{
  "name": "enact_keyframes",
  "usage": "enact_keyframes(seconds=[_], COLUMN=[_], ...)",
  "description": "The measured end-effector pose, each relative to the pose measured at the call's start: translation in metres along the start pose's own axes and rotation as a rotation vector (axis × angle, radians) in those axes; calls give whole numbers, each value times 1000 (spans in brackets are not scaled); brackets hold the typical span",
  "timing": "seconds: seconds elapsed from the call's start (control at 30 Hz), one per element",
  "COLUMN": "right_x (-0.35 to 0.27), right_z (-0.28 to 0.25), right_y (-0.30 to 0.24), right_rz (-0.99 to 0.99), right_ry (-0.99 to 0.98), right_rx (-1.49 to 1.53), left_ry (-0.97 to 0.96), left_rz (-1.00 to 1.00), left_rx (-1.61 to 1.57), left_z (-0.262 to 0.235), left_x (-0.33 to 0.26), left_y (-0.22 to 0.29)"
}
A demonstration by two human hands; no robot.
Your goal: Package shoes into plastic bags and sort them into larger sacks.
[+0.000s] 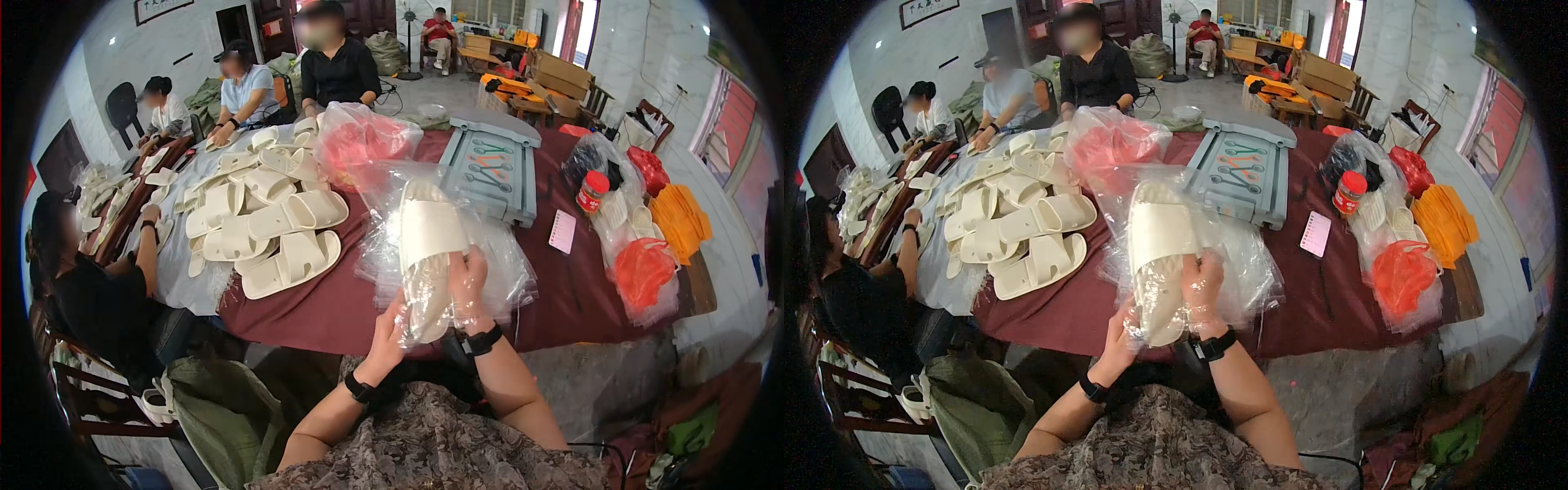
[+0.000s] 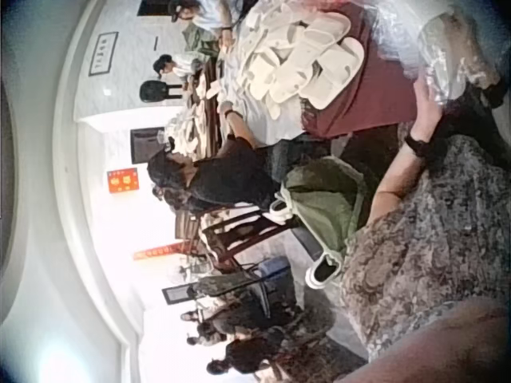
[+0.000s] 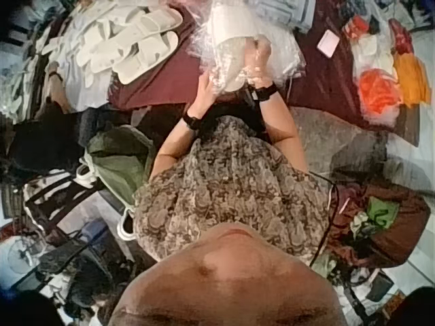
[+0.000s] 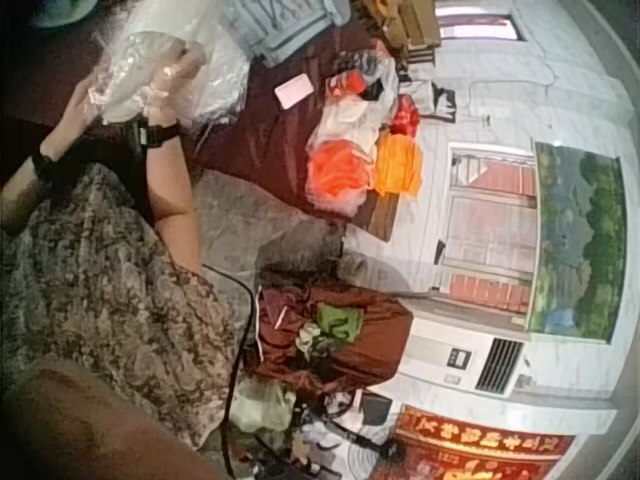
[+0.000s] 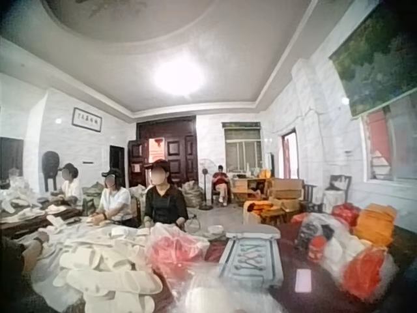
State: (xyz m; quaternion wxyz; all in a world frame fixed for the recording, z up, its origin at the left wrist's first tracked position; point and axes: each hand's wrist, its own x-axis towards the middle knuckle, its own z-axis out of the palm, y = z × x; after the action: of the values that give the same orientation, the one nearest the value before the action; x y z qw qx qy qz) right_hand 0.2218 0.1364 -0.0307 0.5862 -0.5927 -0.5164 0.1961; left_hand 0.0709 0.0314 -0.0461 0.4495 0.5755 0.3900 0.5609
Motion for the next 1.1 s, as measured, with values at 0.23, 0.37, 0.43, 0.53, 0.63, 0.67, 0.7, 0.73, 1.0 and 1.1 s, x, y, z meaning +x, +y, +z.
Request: enact_keyframes(seconds=[0.23,0.37,0.43,0.53,0.63,0.67,0.7,0.73,1.0,1.1], right_x=[25,21,17,8,15,16,17,17,-8,-16], right_z=[-4,-1,-1,16,27,31,36,41,71,64], right_y=[7,1,-1,-2,0,1,-2,-4,1,10], right_rz=[-145,-96,-157,-261,-295,-293,-300,-307,-95,-329], right_ry=[204,104,-56,94,46,45,54,63,-325,-273], right_rx=[-214,-330,-492,-404,-448,-447,-456,-466,-510,-454], left_ry=[-185,-27,-25,-56,-135,-181,-181,-187,-252,-283], left_rz=[25,-169,-107,-166,-214,-238,-238,-287,-332,-396], left_rx=[223,-242,-219,-235,-248,-284,-283,-349,-248,-220], left_z=[10,3,-4,-3,-3,-4,-7,-12,-57,-75], left_x=[-22,-25,-20,-24,-38,-43,-47,-51,-64,-58], left_y=[6,8,13,24,30,32,37,42,17,21])
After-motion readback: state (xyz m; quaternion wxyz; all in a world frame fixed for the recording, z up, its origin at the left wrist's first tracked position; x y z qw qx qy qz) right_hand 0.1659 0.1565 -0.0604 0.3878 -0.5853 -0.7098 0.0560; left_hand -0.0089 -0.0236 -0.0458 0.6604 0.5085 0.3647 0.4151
